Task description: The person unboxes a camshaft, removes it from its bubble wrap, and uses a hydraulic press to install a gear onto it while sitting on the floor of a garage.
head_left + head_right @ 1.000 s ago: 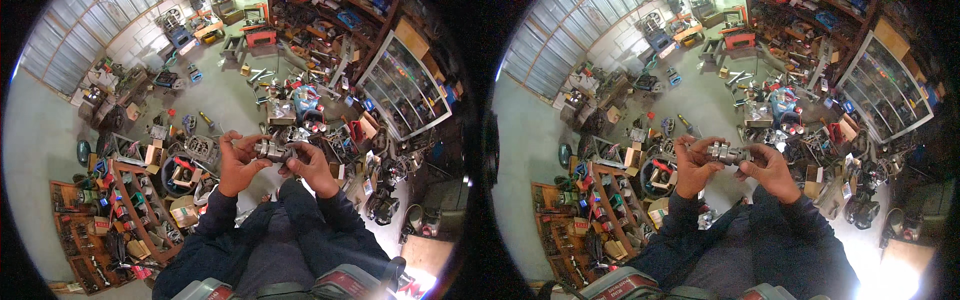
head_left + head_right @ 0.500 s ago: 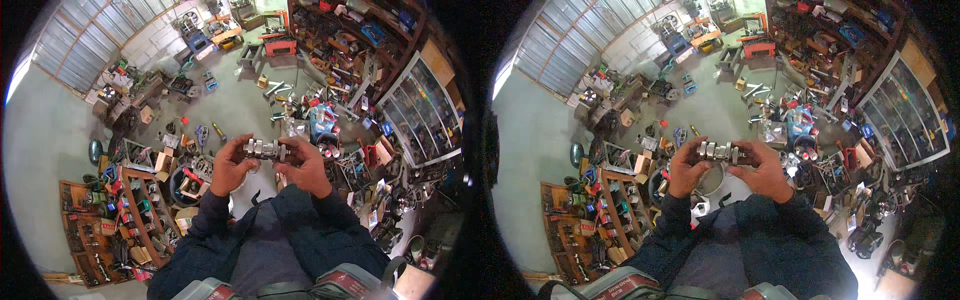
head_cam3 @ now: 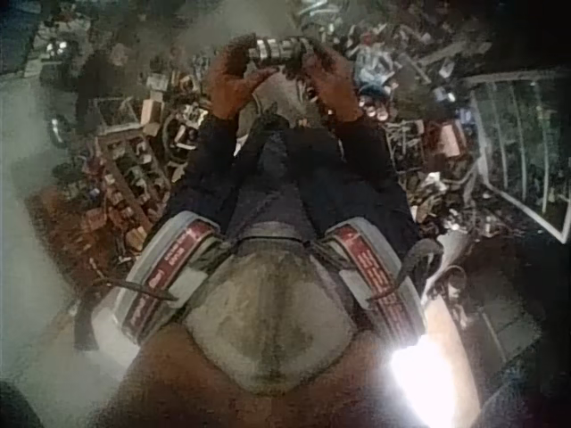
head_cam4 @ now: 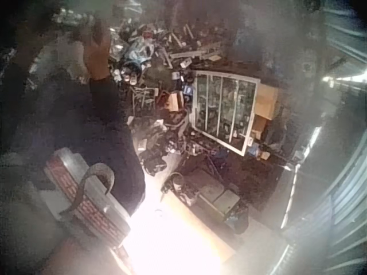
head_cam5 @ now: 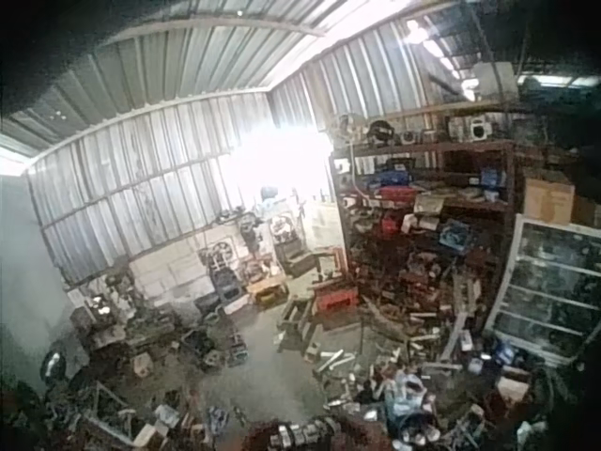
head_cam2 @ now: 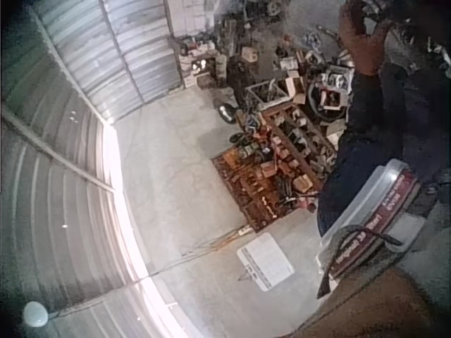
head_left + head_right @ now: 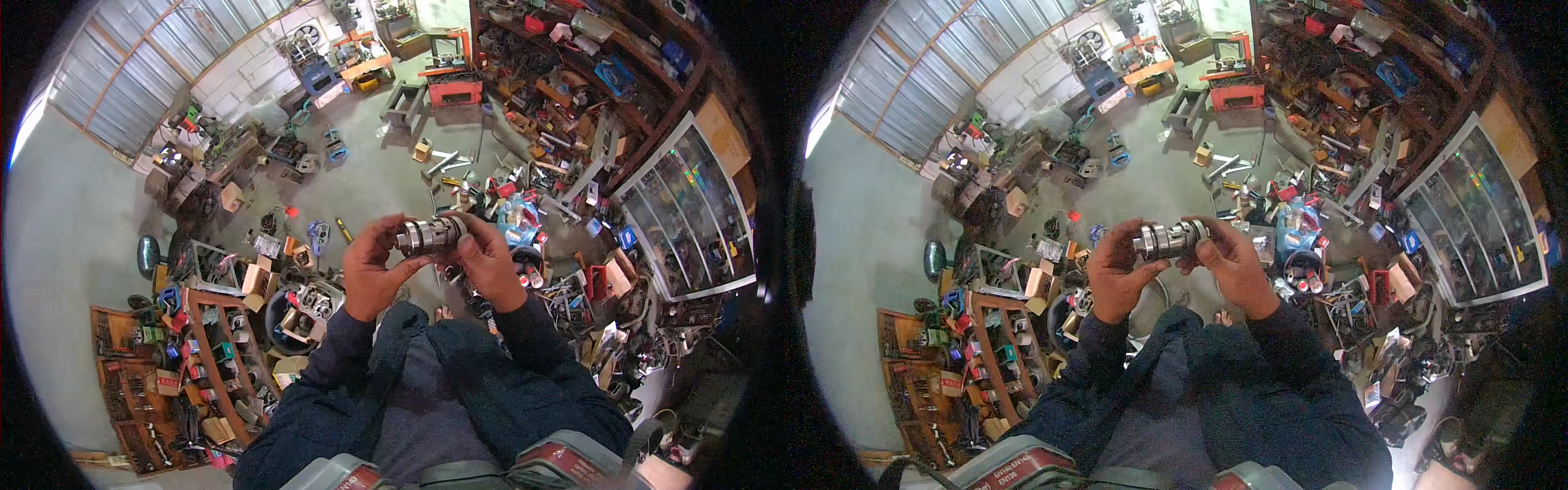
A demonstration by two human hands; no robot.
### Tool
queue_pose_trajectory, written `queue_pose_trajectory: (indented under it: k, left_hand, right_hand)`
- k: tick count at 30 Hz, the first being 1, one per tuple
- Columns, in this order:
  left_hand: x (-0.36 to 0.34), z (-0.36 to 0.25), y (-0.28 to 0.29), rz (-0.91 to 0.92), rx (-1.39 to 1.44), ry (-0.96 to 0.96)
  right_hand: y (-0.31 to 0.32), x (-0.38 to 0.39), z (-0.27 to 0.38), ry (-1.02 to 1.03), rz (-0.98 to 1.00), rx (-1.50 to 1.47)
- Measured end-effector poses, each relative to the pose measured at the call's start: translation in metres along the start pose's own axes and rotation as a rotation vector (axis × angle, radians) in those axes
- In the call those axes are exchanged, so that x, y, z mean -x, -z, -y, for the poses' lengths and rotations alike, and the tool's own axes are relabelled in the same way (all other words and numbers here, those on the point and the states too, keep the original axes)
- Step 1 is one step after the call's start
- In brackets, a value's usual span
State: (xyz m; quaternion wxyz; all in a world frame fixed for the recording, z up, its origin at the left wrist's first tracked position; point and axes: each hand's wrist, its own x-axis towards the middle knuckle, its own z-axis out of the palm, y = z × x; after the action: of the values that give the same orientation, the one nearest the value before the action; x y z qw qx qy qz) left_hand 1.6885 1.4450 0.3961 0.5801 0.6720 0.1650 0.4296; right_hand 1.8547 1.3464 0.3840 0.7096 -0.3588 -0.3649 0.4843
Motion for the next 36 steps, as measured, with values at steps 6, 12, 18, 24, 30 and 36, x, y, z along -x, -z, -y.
queue_pose_trajectory:
  k: [6, 12, 18, 24, 30, 36]
  left_hand:
    - [-0.016, 0.005, -0.011, -0.065, -0.046, -0.039]
    - [-0.029, 0.011, -0.028, -0.073, -0.071, -0.121]
    - [-0.047, 0.030, -0.033, -0.060, -0.058, -0.159]
    - [-0.081, 0.050, -0.018, -0.029, -0.021, -0.167]
    - [-0.130, 0.076, 0.019, -0.060, -0.036, -0.211]
    - [-0.199, 0.111, 0.079, -0.092, -0.041, -0.215]
  right_hand:
    - [0.005, -0.026, 0.005, 0.045, 0.029, 0.052]
    - [0.011, -0.048, 0.004, 0.119, -0.072, 0.074]
    - [0.026, -0.076, 0.000, 0.126, -0.078, 0.129]
    - [0.024, -0.119, -0.004, 0.170, -0.097, 0.149]
    - [0.015, -0.186, -0.020, 0.083, -0.108, 0.165]
    - [-0.007, -0.279, -0.046, -0.046, -0.137, 0.039]
